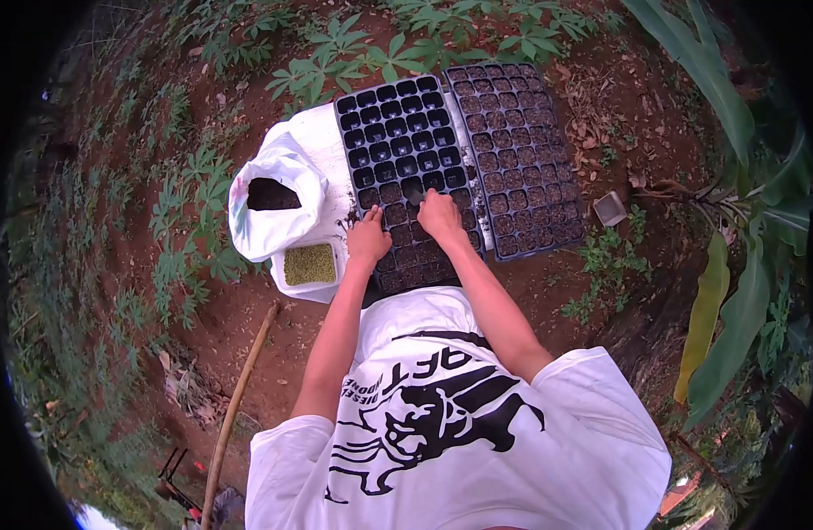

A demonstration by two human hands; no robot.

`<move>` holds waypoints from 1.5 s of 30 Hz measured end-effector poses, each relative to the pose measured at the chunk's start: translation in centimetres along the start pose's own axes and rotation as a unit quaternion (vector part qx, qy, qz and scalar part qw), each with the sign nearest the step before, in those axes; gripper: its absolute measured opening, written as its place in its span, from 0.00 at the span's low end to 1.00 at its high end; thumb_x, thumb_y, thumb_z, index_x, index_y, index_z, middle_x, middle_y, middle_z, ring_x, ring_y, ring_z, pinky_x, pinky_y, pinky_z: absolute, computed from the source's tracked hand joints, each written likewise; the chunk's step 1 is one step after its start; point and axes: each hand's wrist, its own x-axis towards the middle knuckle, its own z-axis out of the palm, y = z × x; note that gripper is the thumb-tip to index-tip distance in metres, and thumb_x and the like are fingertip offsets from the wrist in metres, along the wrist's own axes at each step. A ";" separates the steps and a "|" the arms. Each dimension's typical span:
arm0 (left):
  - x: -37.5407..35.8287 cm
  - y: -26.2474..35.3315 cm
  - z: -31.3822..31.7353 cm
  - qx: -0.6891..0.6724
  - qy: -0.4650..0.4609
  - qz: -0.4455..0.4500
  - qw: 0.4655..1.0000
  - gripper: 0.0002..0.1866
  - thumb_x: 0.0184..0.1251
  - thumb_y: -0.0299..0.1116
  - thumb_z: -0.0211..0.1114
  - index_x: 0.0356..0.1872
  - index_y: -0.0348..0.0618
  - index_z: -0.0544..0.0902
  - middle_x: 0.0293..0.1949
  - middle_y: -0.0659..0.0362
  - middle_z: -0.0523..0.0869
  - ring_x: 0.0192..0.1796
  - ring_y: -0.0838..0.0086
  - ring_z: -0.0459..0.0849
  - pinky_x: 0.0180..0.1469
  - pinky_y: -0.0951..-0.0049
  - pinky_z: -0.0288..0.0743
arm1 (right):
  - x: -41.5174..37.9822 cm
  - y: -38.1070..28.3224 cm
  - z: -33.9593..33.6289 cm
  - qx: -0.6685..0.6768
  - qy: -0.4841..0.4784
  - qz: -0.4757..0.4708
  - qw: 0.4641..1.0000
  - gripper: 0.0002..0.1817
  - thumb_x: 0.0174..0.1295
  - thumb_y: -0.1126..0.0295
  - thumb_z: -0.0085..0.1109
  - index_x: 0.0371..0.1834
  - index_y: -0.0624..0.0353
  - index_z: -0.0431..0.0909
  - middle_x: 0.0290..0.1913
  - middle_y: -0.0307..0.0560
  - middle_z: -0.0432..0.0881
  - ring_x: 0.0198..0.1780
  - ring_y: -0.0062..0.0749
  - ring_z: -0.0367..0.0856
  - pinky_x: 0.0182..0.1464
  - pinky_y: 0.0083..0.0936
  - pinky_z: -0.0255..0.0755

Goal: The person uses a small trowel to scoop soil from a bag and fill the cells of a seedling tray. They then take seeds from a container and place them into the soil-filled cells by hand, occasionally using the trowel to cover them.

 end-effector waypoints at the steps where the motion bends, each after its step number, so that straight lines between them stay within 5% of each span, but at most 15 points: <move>1: -0.1 -0.1 0.3 -0.021 0.017 0.003 1.000 0.34 0.60 0.37 0.64 0.71 0.49 0.73 0.72 0.62 0.74 0.59 0.58 0.83 0.61 0.57 0.78 | -0.1 -0.2 -1.0 -0.002 -0.009 -0.003 1.000 0.16 0.68 0.64 0.58 0.50 0.66 0.79 0.47 0.70 0.85 0.52 0.65 0.83 0.55 0.53 0.77; 6: -3.1 -1.0 0.4 -0.215 0.130 -0.043 0.967 0.30 0.58 0.30 0.66 0.66 0.47 0.78 0.56 0.50 0.84 0.49 0.58 0.86 0.53 0.58 0.79 | -0.5 -0.1 -3.3 -0.024 -0.084 0.017 0.996 0.18 0.68 0.64 0.58 0.54 0.66 0.78 0.52 0.71 0.83 0.56 0.65 0.82 0.58 0.52 0.76; 7: -4.4 -0.8 0.2 -0.277 0.182 -0.077 0.941 0.24 0.59 0.28 0.69 0.60 0.46 0.84 0.41 0.52 0.86 0.36 0.66 0.85 0.42 0.64 0.79 | -0.1 0.5 -3.7 -0.026 -0.099 -0.007 0.995 0.18 0.68 0.63 0.58 0.53 0.65 0.79 0.51 0.70 0.84 0.55 0.65 0.82 0.58 0.52 0.76; 11: -9.5 -2.7 -0.4 -0.403 0.224 -0.240 0.854 0.18 0.63 0.27 0.71 0.55 0.43 0.87 0.26 0.65 0.83 0.28 0.84 0.76 0.31 0.78 0.71 | -1.4 -0.8 -6.6 0.014 -0.138 -0.065 0.988 0.18 0.69 0.57 0.57 0.50 0.61 0.82 0.44 0.64 0.87 0.52 0.60 0.84 0.55 0.49 0.76; 17: -15.4 -8.3 1.8 -0.590 0.270 -0.308 0.695 0.17 0.70 0.32 0.70 0.56 0.36 0.85 0.36 0.58 0.89 0.27 0.85 0.79 0.29 0.82 0.72 | -0.4 -3.8 -3.5 0.080 -0.228 -0.124 0.962 0.20 0.70 0.56 0.57 0.51 0.61 0.83 0.41 0.57 0.88 0.46 0.51 0.87 0.52 0.40 0.77; 24: -13.9 -15.9 -0.5 -0.615 0.339 -0.287 0.652 0.23 0.73 0.26 0.64 0.67 0.40 0.75 0.45 0.55 0.91 0.31 0.81 0.84 0.36 0.82 0.76 | -1.0 -10.5 0.3 0.091 -0.168 -0.163 0.968 0.16 0.68 0.62 0.60 0.54 0.58 0.77 0.44 0.55 0.88 0.46 0.51 0.87 0.50 0.41 0.77; 25: -13.2 -17.1 -1.3 -0.590 0.336 -0.275 0.681 0.24 0.75 0.28 0.60 0.70 0.44 0.72 0.53 0.54 0.87 0.39 0.78 0.85 0.40 0.80 0.77 | -0.9 -11.7 0.9 0.081 -0.161 -0.161 0.970 0.16 0.68 0.61 0.59 0.52 0.59 0.76 0.43 0.57 0.87 0.46 0.52 0.87 0.50 0.41 0.77; 28: -10.4 -19.7 -5.5 -0.622 0.343 -0.309 0.633 0.21 0.79 0.33 0.55 0.70 0.44 0.72 0.56 0.53 0.84 0.46 0.76 0.83 0.44 0.77 0.76 | 0.0 -16.1 2.7 0.050 -0.131 -0.164 0.976 0.18 0.69 0.60 0.59 0.54 0.61 0.77 0.40 0.56 0.87 0.43 0.45 0.87 0.47 0.37 0.76; 29: -9.6 -21.2 -5.6 -0.693 0.333 -0.284 0.573 0.23 0.80 0.41 0.54 0.71 0.47 0.72 0.59 0.54 0.81 0.47 0.76 0.82 0.44 0.77 0.75 | 0.3 -17.9 3.4 0.041 -0.117 -0.179 0.976 0.17 0.69 0.58 0.57 0.52 0.59 0.77 0.39 0.61 0.87 0.44 0.56 0.87 0.48 0.45 0.77; 32: -7.8 -22.6 -8.8 -0.695 0.257 -0.289 0.606 0.27 0.78 0.45 0.56 0.71 0.43 0.70 0.55 0.55 0.84 0.47 0.76 0.82 0.43 0.75 0.75 | 3.4 -21.7 6.7 -0.027 -0.098 -0.218 0.971 0.16 0.69 0.60 0.57 0.52 0.60 0.78 0.39 0.63 0.87 0.44 0.59 0.86 0.48 0.48 0.78; 36: -5.9 -25.8 -8.4 -0.624 0.126 -0.216 0.740 0.28 0.67 0.35 0.69 0.65 0.32 0.75 0.46 0.56 0.89 0.45 0.76 0.85 0.47 0.72 0.77 | 6.2 -25.8 10.9 -0.145 -0.120 -0.231 0.955 0.15 0.67 0.63 0.60 0.49 0.62 0.80 0.39 0.64 0.87 0.44 0.58 0.87 0.50 0.46 0.78; 37: -6.0 -25.6 -9.6 -0.644 0.130 -0.225 0.720 0.27 0.62 0.27 0.70 0.63 0.32 0.77 0.46 0.54 0.90 0.43 0.74 0.87 0.50 0.71 0.78 | 6.5 -26.5 11.9 -0.160 -0.104 -0.229 0.955 0.14 0.66 0.64 0.60 0.48 0.62 0.81 0.38 0.64 0.87 0.44 0.59 0.86 0.49 0.47 0.79; 40: -6.6 -26.4 -9.6 -0.659 0.138 -0.211 0.709 0.28 0.60 0.27 0.68 0.63 0.30 0.77 0.46 0.51 0.90 0.43 0.71 0.87 0.49 0.70 0.78 | 6.7 -27.6 14.9 -0.185 -0.073 -0.217 0.956 0.12 0.64 0.66 0.61 0.45 0.62 0.83 0.37 0.64 0.87 0.42 0.60 0.86 0.49 0.48 0.80; 45: -6.9 -27.7 -9.9 -0.605 0.086 -0.226 0.759 0.29 0.57 0.28 0.67 0.61 0.28 0.76 0.44 0.46 0.89 0.43 0.67 0.87 0.50 0.69 0.79 | 6.9 -27.6 17.5 -0.175 -0.108 -0.202 0.958 0.14 0.58 0.66 0.60 0.42 0.64 0.86 0.36 0.65 0.87 0.41 0.58 0.88 0.50 0.47 0.82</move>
